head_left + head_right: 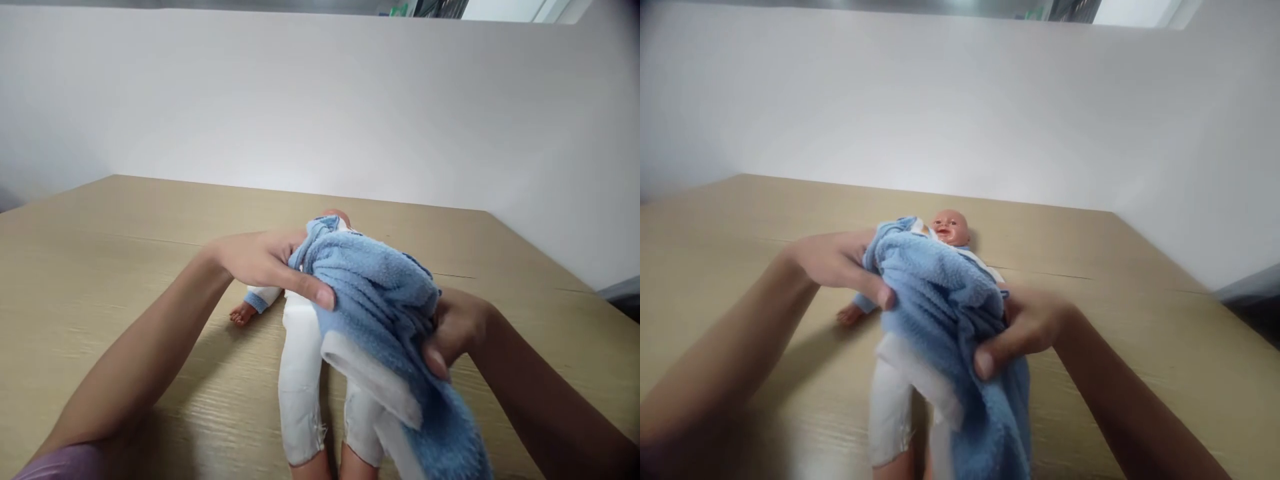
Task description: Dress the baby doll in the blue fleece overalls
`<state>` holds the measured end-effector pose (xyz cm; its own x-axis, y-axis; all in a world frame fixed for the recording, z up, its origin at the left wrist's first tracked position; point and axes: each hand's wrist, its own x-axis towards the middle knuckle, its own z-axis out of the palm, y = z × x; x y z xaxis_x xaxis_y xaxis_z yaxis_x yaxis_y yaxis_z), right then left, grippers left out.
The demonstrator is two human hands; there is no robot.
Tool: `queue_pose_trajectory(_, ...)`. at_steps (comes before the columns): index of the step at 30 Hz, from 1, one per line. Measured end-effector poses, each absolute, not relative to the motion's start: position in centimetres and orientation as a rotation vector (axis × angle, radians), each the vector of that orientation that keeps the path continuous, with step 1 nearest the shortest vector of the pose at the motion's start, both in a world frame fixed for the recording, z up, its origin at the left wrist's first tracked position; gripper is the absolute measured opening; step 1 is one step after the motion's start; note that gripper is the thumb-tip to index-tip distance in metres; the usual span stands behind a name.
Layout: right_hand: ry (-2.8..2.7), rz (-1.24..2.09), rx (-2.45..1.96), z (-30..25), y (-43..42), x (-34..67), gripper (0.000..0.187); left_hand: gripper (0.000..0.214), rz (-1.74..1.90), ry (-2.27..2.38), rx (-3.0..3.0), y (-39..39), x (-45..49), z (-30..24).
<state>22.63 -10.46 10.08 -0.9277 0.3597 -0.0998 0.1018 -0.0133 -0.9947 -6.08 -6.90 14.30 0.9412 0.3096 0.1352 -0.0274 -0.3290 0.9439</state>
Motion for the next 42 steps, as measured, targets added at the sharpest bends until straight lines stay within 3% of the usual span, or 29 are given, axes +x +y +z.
queue_pose_trajectory(3,-2.085,2.144,-0.417,8.8,-9.6,23.0,0.072,0.025,0.343,0.239,1.908,-6.6,-5.8,13.6)
queue_pose_trajectory(9,-2.008,1.834,-0.623,7.6,-9.5,24.5,0.053,0.036,0.285,0.316,1.853,-6.6,-5.9,13.3)
queue_pose_trajectory(16,-1.971,1.732,-0.687,10.2,-12.9,23.0,0.084,0.028,0.473,0.333,1.661,-10.6,-6.2,12.8)
queue_pose_trajectory(21,-1.999,1.296,-0.989,10.9,-17.2,21.7,0.051,0.044,0.581,0.405,1.628,-15.5,-6.7,11.2)
queue_pose_trajectory(24,-1.916,1.196,-1.075,10.6,-20.1,20.4,0.039,0.044,0.680,0.608,1.551,-18.8,-6.5,9.7)
queue_pose_trajectory(30,-1.865,1.145,-1.172,8.9,-24.5,18.6,0.026,0.043,0.972,0.899,1.280,-25.4,-5.1,6.0)
queue_pose_trajectory(34,-1.897,1.173,-1.219,7.4,-25.8,17.9,0.020,0.043,0.959,1.124,1.249,-28.3,-4.6,4.1)
queue_pose_trajectory(42,-2.005,0.882,-1.368,5.1,-26.0,16.9,0.014,0.039,0.900,1.231,1.367,-28.8,-4.6,2.0)
